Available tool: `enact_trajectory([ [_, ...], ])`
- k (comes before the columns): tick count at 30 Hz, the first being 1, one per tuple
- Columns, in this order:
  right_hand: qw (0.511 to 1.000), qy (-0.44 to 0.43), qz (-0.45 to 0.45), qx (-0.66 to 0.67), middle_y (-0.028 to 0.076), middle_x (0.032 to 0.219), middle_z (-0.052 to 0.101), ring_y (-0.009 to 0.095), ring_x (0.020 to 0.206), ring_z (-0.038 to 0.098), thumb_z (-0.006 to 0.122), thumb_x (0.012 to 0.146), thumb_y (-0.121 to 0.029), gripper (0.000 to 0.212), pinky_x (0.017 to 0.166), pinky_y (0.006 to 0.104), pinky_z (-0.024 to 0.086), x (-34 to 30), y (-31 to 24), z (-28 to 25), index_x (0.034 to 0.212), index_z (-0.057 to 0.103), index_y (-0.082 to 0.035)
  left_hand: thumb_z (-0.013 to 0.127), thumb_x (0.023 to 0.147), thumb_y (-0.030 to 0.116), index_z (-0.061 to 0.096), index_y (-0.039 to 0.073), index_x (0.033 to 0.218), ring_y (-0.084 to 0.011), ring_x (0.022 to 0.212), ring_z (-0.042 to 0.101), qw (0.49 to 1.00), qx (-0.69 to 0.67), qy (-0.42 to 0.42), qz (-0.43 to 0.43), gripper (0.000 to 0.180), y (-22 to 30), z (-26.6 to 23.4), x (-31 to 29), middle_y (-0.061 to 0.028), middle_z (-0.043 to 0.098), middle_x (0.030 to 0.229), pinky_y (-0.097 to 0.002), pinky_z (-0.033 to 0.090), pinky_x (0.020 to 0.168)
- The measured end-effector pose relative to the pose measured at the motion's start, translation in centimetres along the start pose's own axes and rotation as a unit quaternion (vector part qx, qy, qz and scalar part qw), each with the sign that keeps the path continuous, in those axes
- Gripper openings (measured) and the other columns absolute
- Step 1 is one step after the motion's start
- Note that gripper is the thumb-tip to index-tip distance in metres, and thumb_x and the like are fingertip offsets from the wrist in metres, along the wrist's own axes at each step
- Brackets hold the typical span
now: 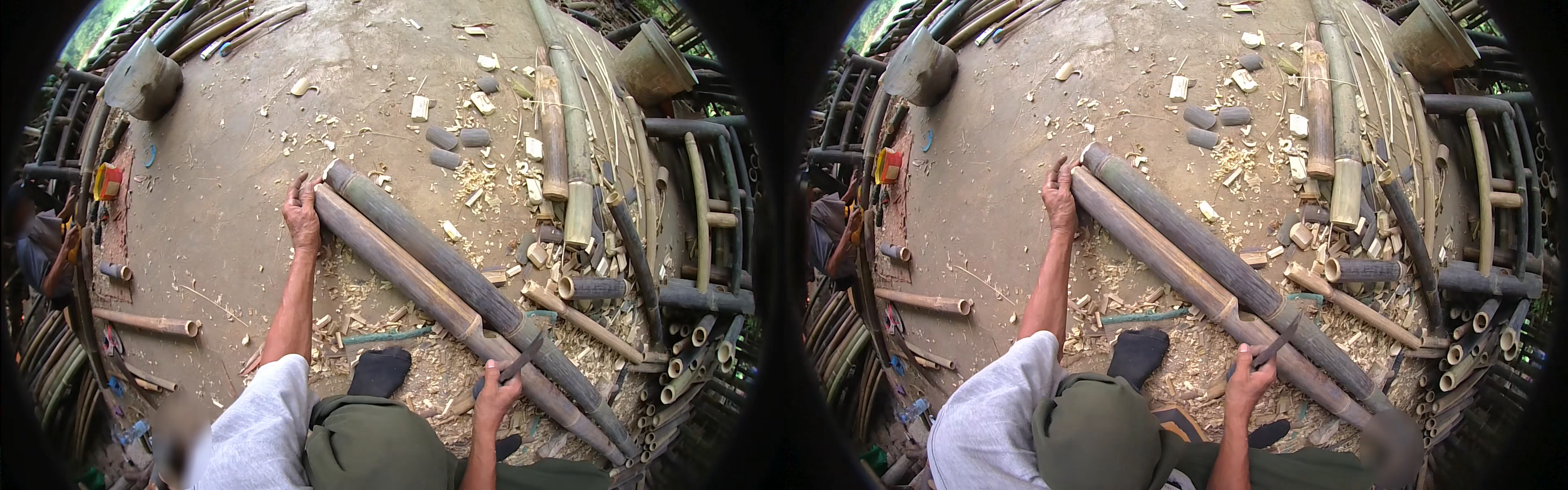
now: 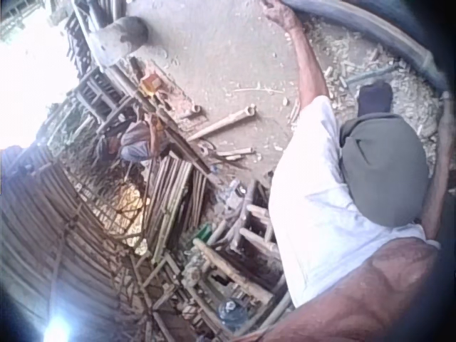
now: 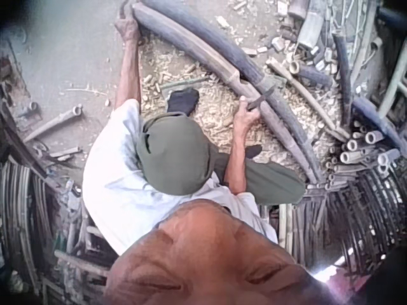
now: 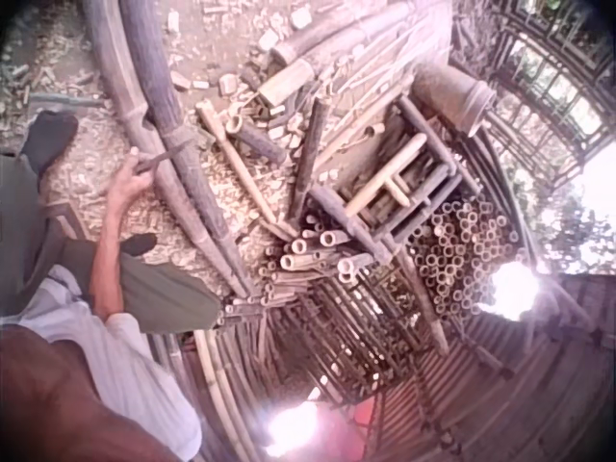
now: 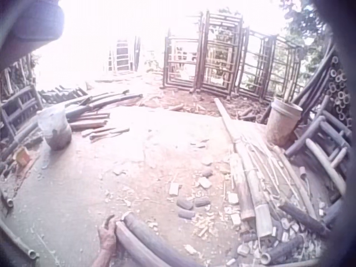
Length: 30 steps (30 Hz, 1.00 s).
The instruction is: The person sits on the floor in a workshop and uses a curved knife to shave the outer layer off long bamboo poles. They hold the pole with their left hand and scrape the surface with the knife in their right hand, rotating the pole to work on different sections.
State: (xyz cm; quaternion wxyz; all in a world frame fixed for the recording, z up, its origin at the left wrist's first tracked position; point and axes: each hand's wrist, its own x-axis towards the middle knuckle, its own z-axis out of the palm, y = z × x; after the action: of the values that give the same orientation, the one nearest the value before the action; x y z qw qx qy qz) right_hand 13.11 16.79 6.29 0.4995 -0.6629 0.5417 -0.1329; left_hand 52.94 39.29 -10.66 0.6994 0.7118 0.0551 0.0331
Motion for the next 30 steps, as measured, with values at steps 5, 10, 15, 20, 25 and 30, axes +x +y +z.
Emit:
enact_trajectory([
  [5,0.998,-0.02,-0.025,0.051,0.005,0.076,0.061,0.015,0.065,0.059,0.06,0.106,-0.022,0.02,0.066,0.0332,0.05,-0.2,-0.1,0.9,0.104,0.054,-0.003,0.069,0.105,0.031,0.05,0.001,0.152,-0.019,0.108,0.066,1.0,0.021,-0.013,0.0,0.059,0.8,0.4,0.4,-0.0139,0.072,0.125,-0.0343,0.052,0.096],
  [10,0.997,-0.009,-0.041,0.064,0.007,0.076,0.063,0.017,0.071,0.063,0.046,0.109,-0.017,0.02,0.069,0.0329,0.05,-1.5,-0.8,2.1,0.12,0.05,-0.001,0.095,0.079,0.039,0.039,0.01,0.161,-0.0359,0.137,0.052,0.885,0.286,-0.2,0.308,0.104,9.9,6.8,-6.0,-0.0199,0.052,0.153,-0.0478,0.042,0.115],
  [15,0.994,-0.067,-0.05,-0.077,0.021,0.074,0.067,0.038,0.066,0.068,0.05,0.106,-0.012,0.025,0.064,0.0502,0.05,-2.0,-0.3,3.3,0.124,0.049,0.005,0.104,0.041,0.043,0.023,0.023,0.169,-0.0366,0.161,0.02,0.61,0.438,-0.587,0.302,0.153,13.8,12.8,-16.0,-0.0154,0.027,0.172,-0.0612,0.014,0.131],
  [20,0.976,-0.055,-0.102,-0.186,0.027,0.071,0.064,0.049,0.065,0.066,0.052,0.105,-0.012,0.03,0.06,0.0566,0.049,-1.9,3.0,3.4,0.127,0.052,0.008,0.104,0.04,0.05,0.015,0.021,0.171,-0.0363,0.161,0.022,0.533,0.479,-0.603,0.352,0.161,11.5,14.1,-17.8,-0.0139,0.023,0.174,-0.0623,0.014,0.13],
  [25,0.975,-0.052,-0.106,-0.187,0.028,0.071,0.064,0.048,0.064,0.066,0.053,0.105,-0.014,0.026,0.058,0.0553,0.049,-2.1,3.6,3.6,0.122,0.053,0.007,0.1,0.046,0.041,0.018,0.013,0.17,-0.033,0.162,0.022,0.553,0.47,-0.575,0.378,0.151,10.8,13.3,-18.6,-0.0128,0.026,0.173,-0.0597,0.01,0.129],
  [30,0.975,-0.051,-0.112,-0.187,0.027,0.072,0.065,0.047,0.066,0.068,0.053,0.106,-0.014,0.023,0.058,0.0551,0.05,-1.8,4.1,3.7,0.119,0.053,0.005,0.096,0.053,0.038,0.02,0.011,0.169,-0.032,0.162,0.022,0.553,0.474,-0.575,0.373,0.141,10.9,13.2,-18.9,-0.0127,0.027,0.173,-0.0599,0.009,0.13],
])
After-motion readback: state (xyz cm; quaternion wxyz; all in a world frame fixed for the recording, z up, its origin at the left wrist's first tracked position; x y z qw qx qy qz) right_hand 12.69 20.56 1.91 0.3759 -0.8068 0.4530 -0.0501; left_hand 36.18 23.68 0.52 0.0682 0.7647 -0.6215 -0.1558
